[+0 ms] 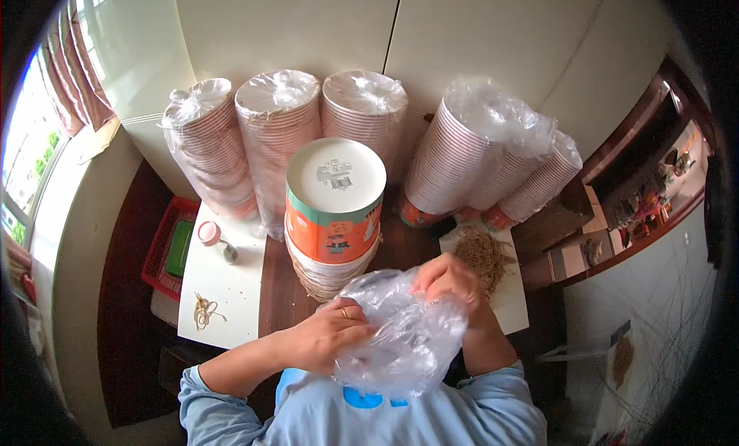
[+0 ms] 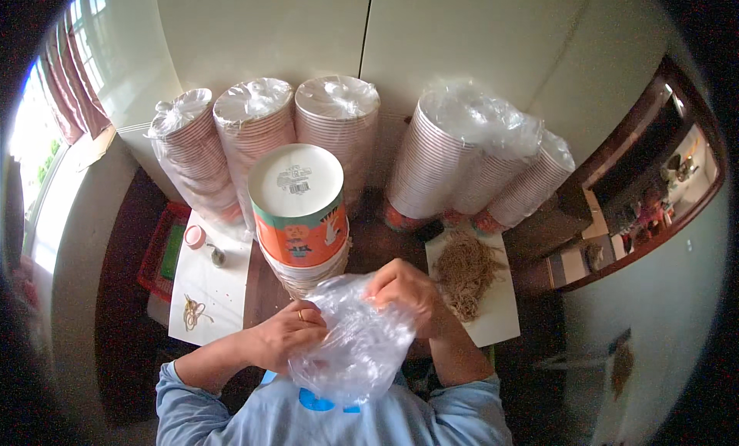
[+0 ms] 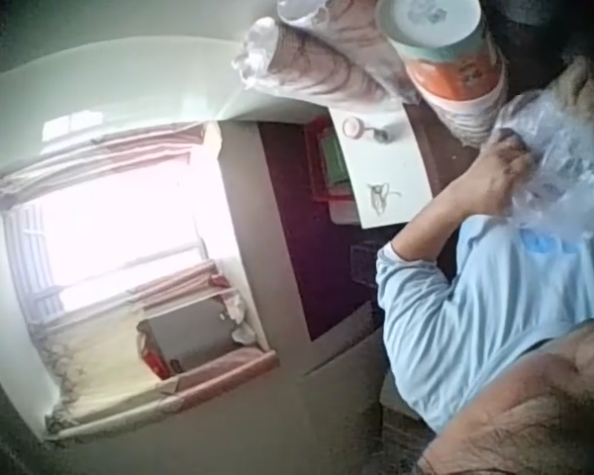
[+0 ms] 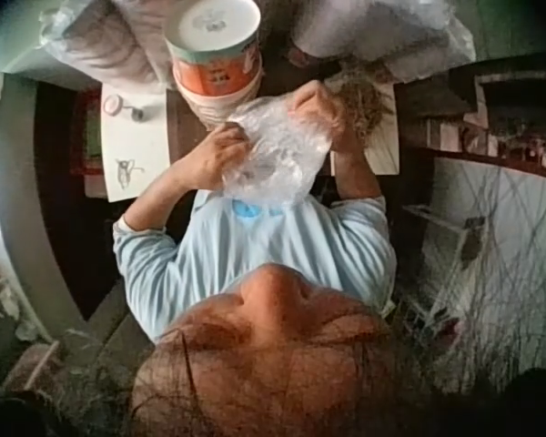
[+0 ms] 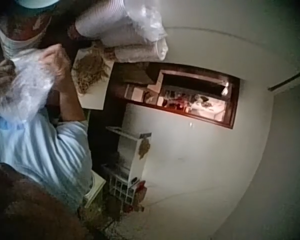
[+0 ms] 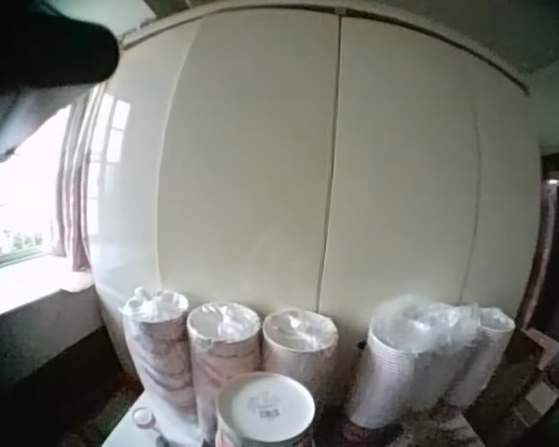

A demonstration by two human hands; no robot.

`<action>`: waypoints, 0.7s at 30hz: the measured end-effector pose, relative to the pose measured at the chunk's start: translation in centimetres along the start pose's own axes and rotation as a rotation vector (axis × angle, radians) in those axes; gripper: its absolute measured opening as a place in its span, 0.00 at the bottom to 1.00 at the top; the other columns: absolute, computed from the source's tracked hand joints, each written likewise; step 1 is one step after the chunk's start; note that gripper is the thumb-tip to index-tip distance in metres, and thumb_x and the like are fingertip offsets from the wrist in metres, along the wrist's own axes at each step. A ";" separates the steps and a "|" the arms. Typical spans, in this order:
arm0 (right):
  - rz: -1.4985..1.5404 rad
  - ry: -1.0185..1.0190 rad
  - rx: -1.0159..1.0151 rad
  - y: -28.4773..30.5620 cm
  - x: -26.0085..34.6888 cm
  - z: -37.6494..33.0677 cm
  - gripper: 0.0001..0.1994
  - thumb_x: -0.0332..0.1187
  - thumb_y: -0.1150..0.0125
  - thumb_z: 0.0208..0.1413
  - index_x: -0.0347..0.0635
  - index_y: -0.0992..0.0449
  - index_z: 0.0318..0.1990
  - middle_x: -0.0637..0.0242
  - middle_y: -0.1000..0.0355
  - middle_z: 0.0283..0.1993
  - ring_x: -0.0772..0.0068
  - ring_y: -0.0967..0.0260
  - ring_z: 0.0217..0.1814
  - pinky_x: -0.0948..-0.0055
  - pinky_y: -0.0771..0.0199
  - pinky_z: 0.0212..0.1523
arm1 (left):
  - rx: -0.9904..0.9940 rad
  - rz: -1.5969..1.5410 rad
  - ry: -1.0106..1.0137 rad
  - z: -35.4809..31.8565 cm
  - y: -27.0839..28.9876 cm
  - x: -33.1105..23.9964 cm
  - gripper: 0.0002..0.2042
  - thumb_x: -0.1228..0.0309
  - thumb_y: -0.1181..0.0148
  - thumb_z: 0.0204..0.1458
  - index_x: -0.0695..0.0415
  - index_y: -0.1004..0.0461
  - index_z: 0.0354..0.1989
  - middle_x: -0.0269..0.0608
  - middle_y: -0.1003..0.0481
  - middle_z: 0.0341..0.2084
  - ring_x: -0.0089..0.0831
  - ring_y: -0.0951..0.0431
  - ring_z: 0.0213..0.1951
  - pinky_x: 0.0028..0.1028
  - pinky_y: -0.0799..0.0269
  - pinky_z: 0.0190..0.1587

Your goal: Tying strings onto paper buckets and packaging them into plastic sleeves.

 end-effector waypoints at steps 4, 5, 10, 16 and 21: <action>0.144 -0.153 0.223 0.3 -2.3 0.5 0.11 0.36 0.36 0.48 0.40 0.30 0.25 0.64 0.32 0.31 0.73 0.34 0.30 0.77 0.36 0.31 | 0.145 -0.022 0.121 -1.5 2.2 1.8 0.24 0.66 0.33 0.32 0.58 0.27 0.42 0.46 0.28 0.39 0.40 0.28 0.44 0.35 0.41 0.56; 0.145 -0.144 0.224 0.7 -2.9 0.1 0.11 0.36 0.36 0.48 0.40 0.30 0.25 0.64 0.32 0.31 0.73 0.34 0.30 0.77 0.36 0.31 | 0.164 -0.345 0.301 -2.4 2.6 2.9 0.25 0.64 0.33 0.34 0.59 0.29 0.44 0.44 0.29 0.41 0.38 0.29 0.45 0.34 0.42 0.57; 1.170 -0.359 0.339 -1.4 -6.6 -0.8 0.17 0.37 0.30 0.40 0.39 0.32 0.32 0.64 0.33 0.35 0.73 0.36 0.35 0.72 0.35 0.37 | -0.466 -1.674 0.171 -4.3 7.1 5.4 0.20 0.68 0.33 0.41 0.57 0.34 0.42 0.36 0.33 0.34 0.33 0.29 0.44 0.37 0.36 0.54; 0.709 -0.311 -0.109 3.2 -9.6 8.3 0.09 0.35 0.40 0.51 0.47 0.34 0.29 0.72 0.36 0.25 0.81 0.39 0.25 0.82 0.37 0.27 | -0.955 -0.759 0.334 -5.8 15.3 13.1 0.05 0.78 0.46 0.54 0.56 0.36 0.35 0.29 0.31 0.25 0.16 0.30 0.28 0.17 0.33 0.29; 0.607 -0.588 -0.450 5.1 -16.0 12.5 0.03 0.30 0.43 0.54 0.46 0.30 0.35 0.73 0.31 0.31 0.80 0.34 0.30 0.79 0.31 0.31 | -1.110 -0.502 0.478 -6.1 19.7 19.7 0.02 0.74 0.47 0.56 0.58 0.32 0.33 0.27 0.31 0.25 0.12 0.33 0.27 0.15 0.36 0.29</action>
Point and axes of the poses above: each hand's wrist, its own z-axis towards the middle knuckle, its own y-axis out of the back of the hand, x = y × z, the point moved 10 cm from there along z, towards the middle knuckle
